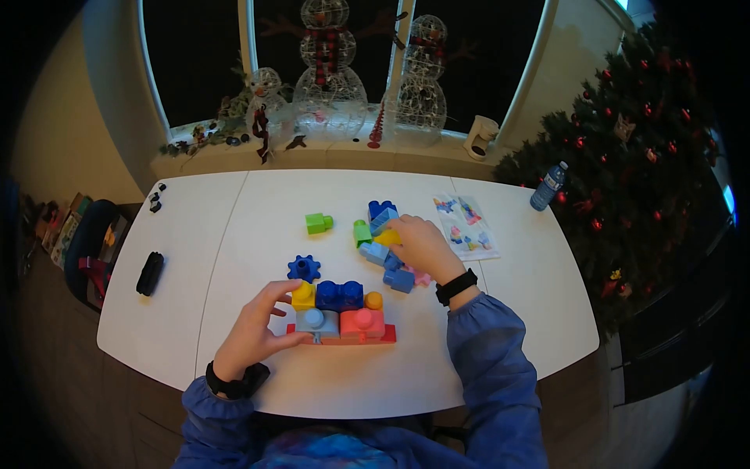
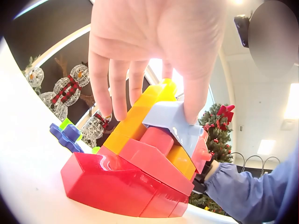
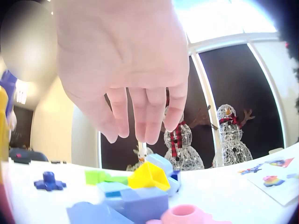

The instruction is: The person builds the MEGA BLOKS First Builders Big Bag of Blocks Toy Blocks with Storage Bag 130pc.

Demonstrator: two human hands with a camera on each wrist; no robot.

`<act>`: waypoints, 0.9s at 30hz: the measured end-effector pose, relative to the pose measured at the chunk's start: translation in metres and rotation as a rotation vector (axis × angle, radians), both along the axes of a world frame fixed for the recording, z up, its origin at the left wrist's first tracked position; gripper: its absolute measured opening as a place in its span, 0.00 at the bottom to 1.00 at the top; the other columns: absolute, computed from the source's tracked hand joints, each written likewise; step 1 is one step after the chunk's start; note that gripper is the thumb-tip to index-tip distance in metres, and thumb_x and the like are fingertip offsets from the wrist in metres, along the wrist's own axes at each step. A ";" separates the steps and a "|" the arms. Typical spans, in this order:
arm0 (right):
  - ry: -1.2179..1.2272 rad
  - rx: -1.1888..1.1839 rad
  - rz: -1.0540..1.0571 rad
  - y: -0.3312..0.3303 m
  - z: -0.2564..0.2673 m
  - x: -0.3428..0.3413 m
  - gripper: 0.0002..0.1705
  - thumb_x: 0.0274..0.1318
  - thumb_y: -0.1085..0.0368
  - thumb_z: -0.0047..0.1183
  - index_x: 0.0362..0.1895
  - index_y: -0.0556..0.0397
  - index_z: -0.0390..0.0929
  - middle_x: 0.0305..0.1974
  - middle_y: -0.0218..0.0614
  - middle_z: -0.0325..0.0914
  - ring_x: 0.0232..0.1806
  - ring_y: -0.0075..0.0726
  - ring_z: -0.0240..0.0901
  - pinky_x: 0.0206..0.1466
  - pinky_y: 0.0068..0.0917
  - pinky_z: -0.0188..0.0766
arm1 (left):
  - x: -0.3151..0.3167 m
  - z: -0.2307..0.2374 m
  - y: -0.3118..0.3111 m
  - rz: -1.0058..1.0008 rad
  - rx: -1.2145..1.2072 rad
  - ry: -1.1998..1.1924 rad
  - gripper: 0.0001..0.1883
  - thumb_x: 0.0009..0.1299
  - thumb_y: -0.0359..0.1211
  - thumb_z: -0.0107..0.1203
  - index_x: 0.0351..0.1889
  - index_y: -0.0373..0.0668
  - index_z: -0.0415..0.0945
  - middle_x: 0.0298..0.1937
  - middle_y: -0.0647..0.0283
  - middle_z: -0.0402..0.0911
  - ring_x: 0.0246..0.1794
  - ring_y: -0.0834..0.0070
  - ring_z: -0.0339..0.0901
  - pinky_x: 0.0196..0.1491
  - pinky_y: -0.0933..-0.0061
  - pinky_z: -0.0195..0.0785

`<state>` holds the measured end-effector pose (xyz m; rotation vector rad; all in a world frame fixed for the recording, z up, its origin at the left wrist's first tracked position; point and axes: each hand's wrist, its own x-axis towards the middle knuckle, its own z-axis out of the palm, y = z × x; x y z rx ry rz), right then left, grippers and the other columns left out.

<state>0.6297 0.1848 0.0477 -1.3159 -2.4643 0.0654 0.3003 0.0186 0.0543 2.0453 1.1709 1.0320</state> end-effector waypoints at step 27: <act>0.738 -0.209 0.150 -0.085 0.042 -0.020 0.33 0.51 0.72 0.66 0.65 0.47 0.77 0.44 0.34 0.79 0.43 0.31 0.78 0.48 0.25 0.76 | 0.000 0.000 0.001 -0.010 0.009 -0.002 0.43 0.60 0.37 0.78 0.74 0.53 0.69 0.63 0.57 0.79 0.53 0.61 0.83 0.51 0.65 0.80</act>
